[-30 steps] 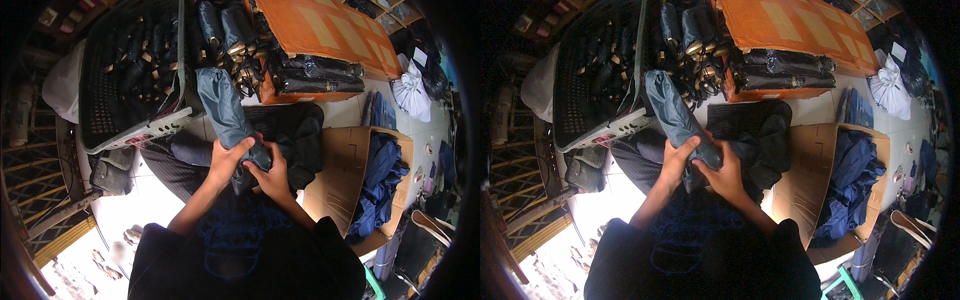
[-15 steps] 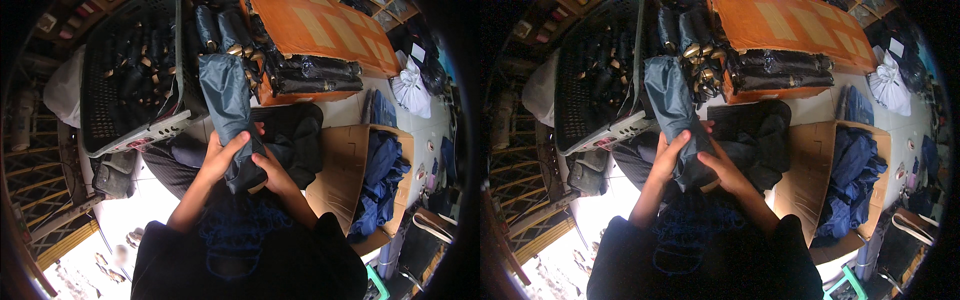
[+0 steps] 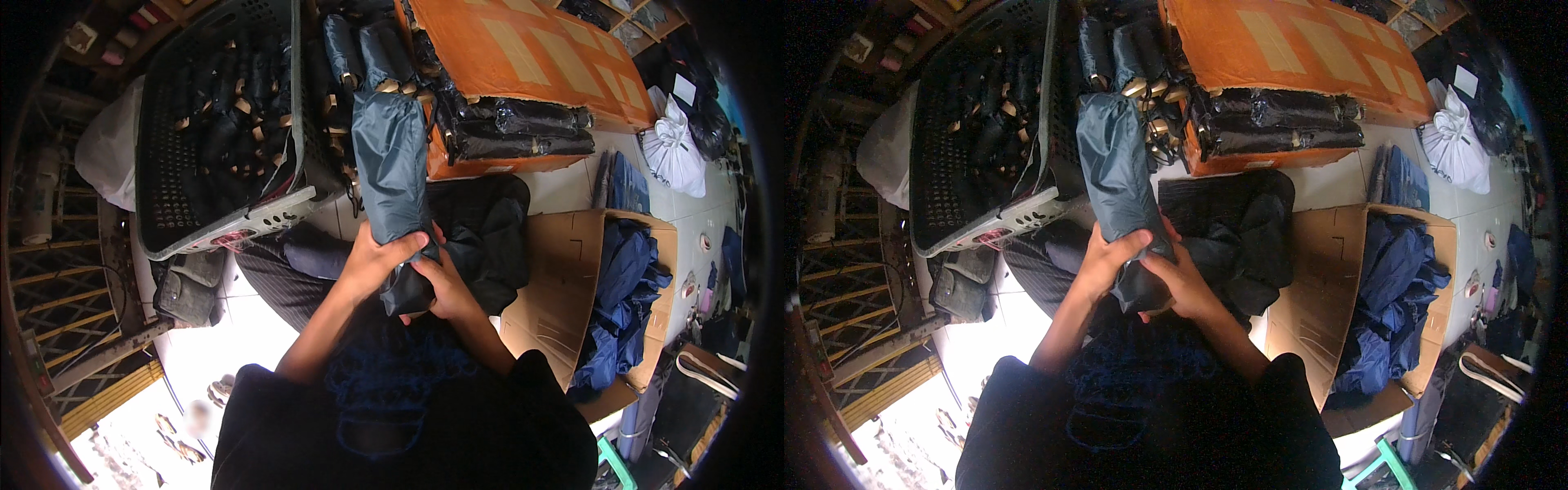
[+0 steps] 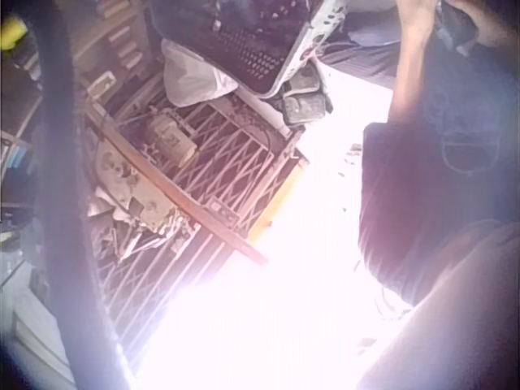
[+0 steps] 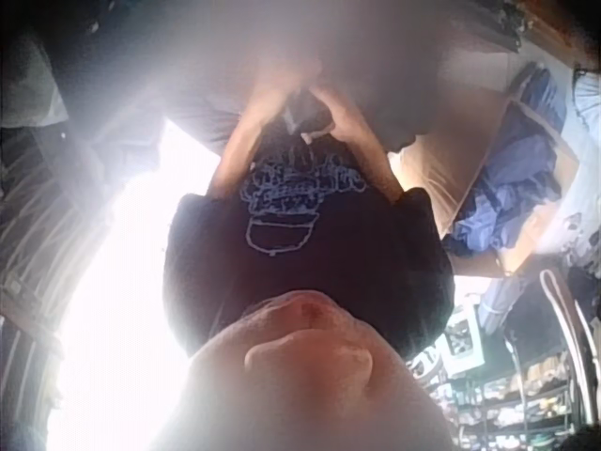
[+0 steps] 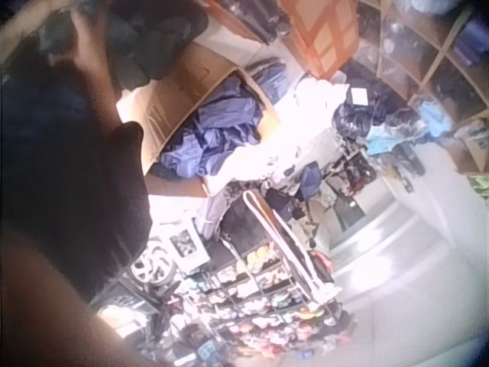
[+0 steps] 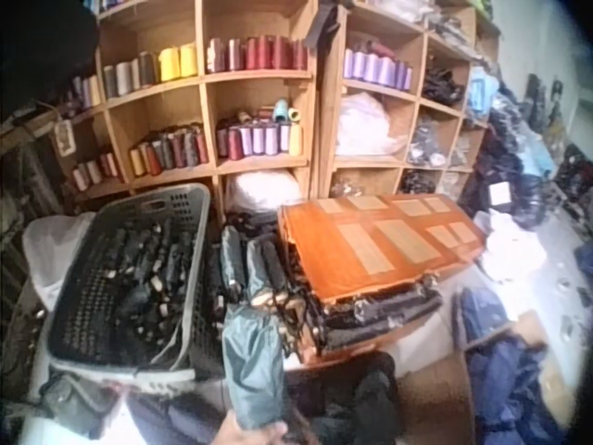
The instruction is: The person sits on the floor and repeatedly wraps dark fabric bundles with plastic film, securing them with rubber bands. They handle the bundles one at a time, rolling and tying each before placing them into a nearby basket.
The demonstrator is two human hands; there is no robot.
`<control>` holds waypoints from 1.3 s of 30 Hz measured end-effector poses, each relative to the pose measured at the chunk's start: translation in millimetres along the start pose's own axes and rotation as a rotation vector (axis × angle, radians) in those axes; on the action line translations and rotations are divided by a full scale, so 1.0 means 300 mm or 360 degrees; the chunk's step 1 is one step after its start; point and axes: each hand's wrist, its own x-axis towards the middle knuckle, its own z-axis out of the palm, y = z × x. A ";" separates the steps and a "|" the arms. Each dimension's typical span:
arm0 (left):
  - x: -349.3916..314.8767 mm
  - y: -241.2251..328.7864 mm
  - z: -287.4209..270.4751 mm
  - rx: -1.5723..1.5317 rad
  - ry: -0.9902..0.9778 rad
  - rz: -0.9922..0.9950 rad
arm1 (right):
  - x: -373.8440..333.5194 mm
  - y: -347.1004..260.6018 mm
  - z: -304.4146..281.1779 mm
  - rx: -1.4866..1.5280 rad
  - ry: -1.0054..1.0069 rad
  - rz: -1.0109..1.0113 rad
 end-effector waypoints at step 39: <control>-0.009 0.077 -0.005 0.0070 0.0259 0.0260 | 0.014 -0.093 0.054 -0.0378 -0.0241 -0.0103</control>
